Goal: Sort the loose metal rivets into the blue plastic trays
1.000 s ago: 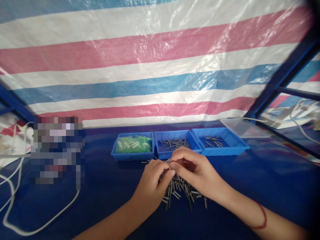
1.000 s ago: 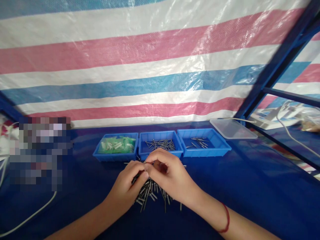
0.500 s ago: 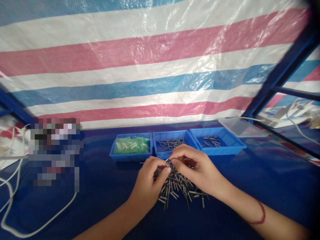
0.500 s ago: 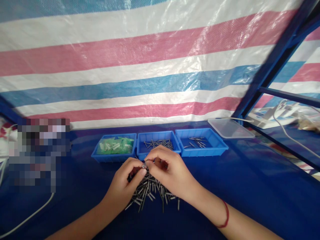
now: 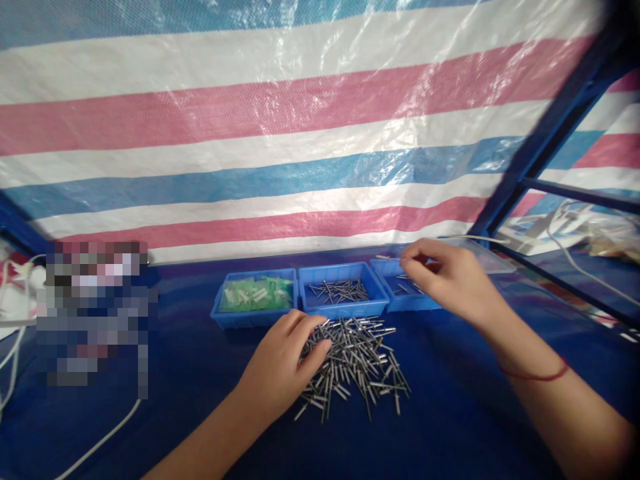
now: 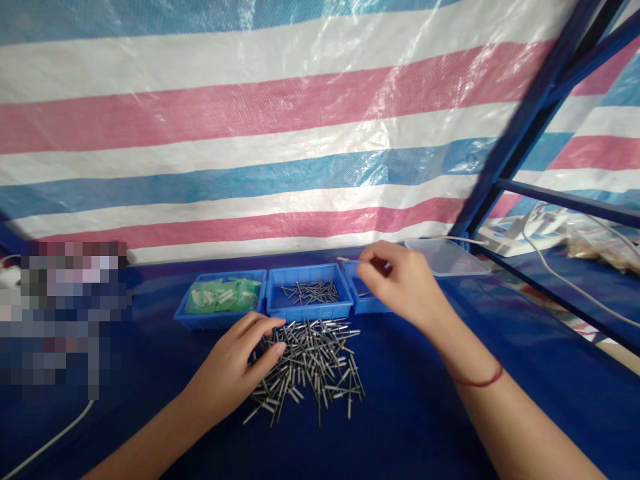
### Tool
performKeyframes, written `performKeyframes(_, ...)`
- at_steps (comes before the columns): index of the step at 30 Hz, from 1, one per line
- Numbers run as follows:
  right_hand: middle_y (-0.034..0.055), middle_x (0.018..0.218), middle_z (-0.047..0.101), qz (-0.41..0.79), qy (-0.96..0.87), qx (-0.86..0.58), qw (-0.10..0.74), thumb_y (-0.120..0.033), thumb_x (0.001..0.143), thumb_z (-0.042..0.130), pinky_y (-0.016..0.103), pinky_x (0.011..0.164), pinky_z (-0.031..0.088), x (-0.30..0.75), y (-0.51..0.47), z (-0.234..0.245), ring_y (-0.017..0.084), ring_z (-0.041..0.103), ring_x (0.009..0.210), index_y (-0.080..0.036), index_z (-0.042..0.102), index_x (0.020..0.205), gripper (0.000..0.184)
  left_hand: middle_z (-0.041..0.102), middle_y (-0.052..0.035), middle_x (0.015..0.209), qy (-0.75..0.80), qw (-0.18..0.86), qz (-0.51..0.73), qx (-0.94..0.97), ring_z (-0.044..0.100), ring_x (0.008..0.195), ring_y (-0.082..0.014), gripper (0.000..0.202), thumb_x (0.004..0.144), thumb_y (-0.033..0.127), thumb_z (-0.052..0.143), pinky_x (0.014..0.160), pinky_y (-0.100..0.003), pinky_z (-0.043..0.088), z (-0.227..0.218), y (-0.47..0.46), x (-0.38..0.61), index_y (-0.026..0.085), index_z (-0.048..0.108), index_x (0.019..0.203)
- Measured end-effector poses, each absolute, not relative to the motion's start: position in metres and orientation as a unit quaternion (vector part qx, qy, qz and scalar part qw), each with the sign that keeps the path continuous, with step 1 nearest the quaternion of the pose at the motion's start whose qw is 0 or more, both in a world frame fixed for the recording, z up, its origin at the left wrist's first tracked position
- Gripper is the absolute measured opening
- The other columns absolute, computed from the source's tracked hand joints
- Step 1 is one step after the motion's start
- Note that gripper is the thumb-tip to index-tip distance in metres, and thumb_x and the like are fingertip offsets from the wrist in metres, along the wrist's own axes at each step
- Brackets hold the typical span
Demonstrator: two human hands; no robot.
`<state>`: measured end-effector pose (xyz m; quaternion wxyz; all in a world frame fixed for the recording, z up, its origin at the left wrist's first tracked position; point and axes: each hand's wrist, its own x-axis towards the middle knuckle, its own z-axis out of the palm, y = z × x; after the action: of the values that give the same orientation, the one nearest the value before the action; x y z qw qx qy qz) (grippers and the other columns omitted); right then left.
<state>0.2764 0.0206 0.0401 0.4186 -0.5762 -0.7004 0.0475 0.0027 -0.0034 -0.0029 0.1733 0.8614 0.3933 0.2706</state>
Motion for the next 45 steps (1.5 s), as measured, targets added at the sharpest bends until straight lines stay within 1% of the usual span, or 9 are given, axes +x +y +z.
performKeyframes(4, 0.0023, 0.06, 0.06, -0.062, -0.7, -0.652, 0.285, -0.027, 0.077, 0.054, 0.029, 0.055, 0.036, 0.317, 0.035, 0.036, 0.017, 0.054, 0.056, -0.02, 0.059, 0.063, 0.016, 0.059, -0.005, 0.099, 0.398, 0.149, 0.203, 0.882, 0.057, 0.094, -0.0194, 0.023, 0.093, 0.026, 0.046, 0.084, -0.031, 0.043, 0.003, 0.002, -0.002, 0.021, 0.06, 0.111)
performKeyframes(7, 0.004, 0.064, 0.064, -0.08, -0.717, -0.662, 0.204, -0.037, 0.081, 0.054, 0.029, 0.054, 0.035, 0.322, 0.04, 0.027, 0.02, 0.058, 0.057, -0.02, 0.065, 0.075, 0.022, 0.06, -0.0049, 0.1, 0.392, 0.146, 0.168, 0.893, 0.058, 0.092, -0.0195, 0.025, 0.092, 0.03, 0.049, 0.082, -0.031, 0.044, 0.002, 0.004, -0.002, 0.021, 0.062, 0.111)
performKeyframes(12, 0.0022, 0.067, 0.065, -0.074, -0.733, -0.63, 0.243, -0.04, 0.086, 0.049, 0.028, 0.056, 0.037, 0.296, 0.032, 0.029, 0.017, 0.06, 0.059, -0.02, 0.066, 0.088, 0.026, 0.061, -0.0041, 0.101, 0.388, 0.135, 0.15, 0.899, 0.058, 0.092, -0.0212, 0.027, 0.088, 0.043, 0.056, 0.08, -0.033, 0.042, -0.006, 0.001, 0.002, 0.023, 0.066, 0.103)
performKeyframes(17, 0.0024, 0.071, 0.065, -0.017, -0.79, -0.554, 0.264, -0.034, 0.09, 0.047, 0.027, 0.058, 0.04, 0.26, 0.014, 0.031, 0.015, 0.058, 0.059, -0.02, 0.066, 0.085, 0.024, 0.062, -0.001, 0.096, 0.39, 0.13, 0.165, 0.896, 0.056, 0.09, -0.0182, 0.016, 0.092, 0.031, 0.052, 0.076, -0.031, 0.038, -0.014, -0.002, 0.005, 0.023, 0.065, 0.09)
performKeyframes(21, 0.0024, 0.072, 0.062, 0.071, -0.85, -0.461, 0.247, -0.029, 0.088, 0.05, 0.028, 0.06, 0.042, 0.234, 0.003, 0.02, 0.014, 0.058, 0.061, -0.019, 0.065, 0.084, 0.019, 0.062, -0.0012, 0.095, 0.407, 0.123, 0.188, 0.886, 0.055, 0.09, -0.0185, 0.015, 0.093, 0.029, 0.049, 0.075, -0.031, 0.037, -0.01, -0.002, 0.005, 0.022, 0.062, 0.09)
performKeyframes(26, 0.0054, 0.083, 0.061, 0.171, -0.881, -0.376, 0.233, -0.02, 0.088, 0.049, 0.03, 0.066, 0.045, 0.21, -0.006, 0.006, 0.015, 0.059, 0.072, -0.018, 0.066, 0.085, 0.017, 0.063, -0.0014, 0.091, 0.417, 0.138, 0.244, 0.865, 0.056, 0.088, -0.0178, 0.014, 0.095, 0.024, 0.044, 0.077, -0.031, 0.038, -0.003, -0.002, 0.005, 0.02, 0.057, 0.091)
performKeyframes(29, 0.0047, 0.083, 0.06, 0.208, -0.868, -0.362, 0.269, -0.016, 0.089, 0.048, 0.029, 0.066, 0.045, 0.202, -0.008, 0.002, 0.015, 0.058, 0.074, -0.018, 0.065, 0.084, 0.018, 0.063, -0.0014, 0.087, 0.418, 0.172, 0.284, 0.845, 0.057, 0.083, -0.0171, 0.013, 0.094, 0.024, 0.044, 0.075, -0.029, 0.04, -0.005, -0.005, 0.007, 0.02, 0.056, 0.09)
performKeyframes(35, 0.0016, 0.077, 0.057, 0.24, -0.833, -0.369, 0.335, -0.017, 0.087, 0.054, 0.026, 0.061, 0.042, 0.197, -0.011, 0.004, 0.012, 0.054, 0.068, -0.018, 0.064, 0.083, 0.011, 0.065, 0.0008, 0.081, 0.437, 0.288, 0.371, 0.767, 0.058, 0.072, -0.0132, 0.007, 0.087, 0.024, 0.055, 0.066, -0.023, 0.043, -0.009, -0.007, 0.011, 0.019, 0.06, 0.089)
performKeyframes(45, 0.0022, 0.078, 0.056, 0.275, -0.825, -0.374, 0.322, -0.02, 0.088, 0.051, 0.026, 0.058, 0.041, 0.196, -0.009, 0.002, 0.011, 0.051, 0.064, -0.018, 0.063, 0.081, 0.014, 0.064, 0.0004, 0.076, 0.449, 0.322, 0.373, 0.745, 0.057, 0.069, -0.0137, 0.012, 0.087, 0.026, 0.053, 0.063, -0.024, 0.043, -0.007, -0.007, 0.013, 0.018, 0.061, 0.083)
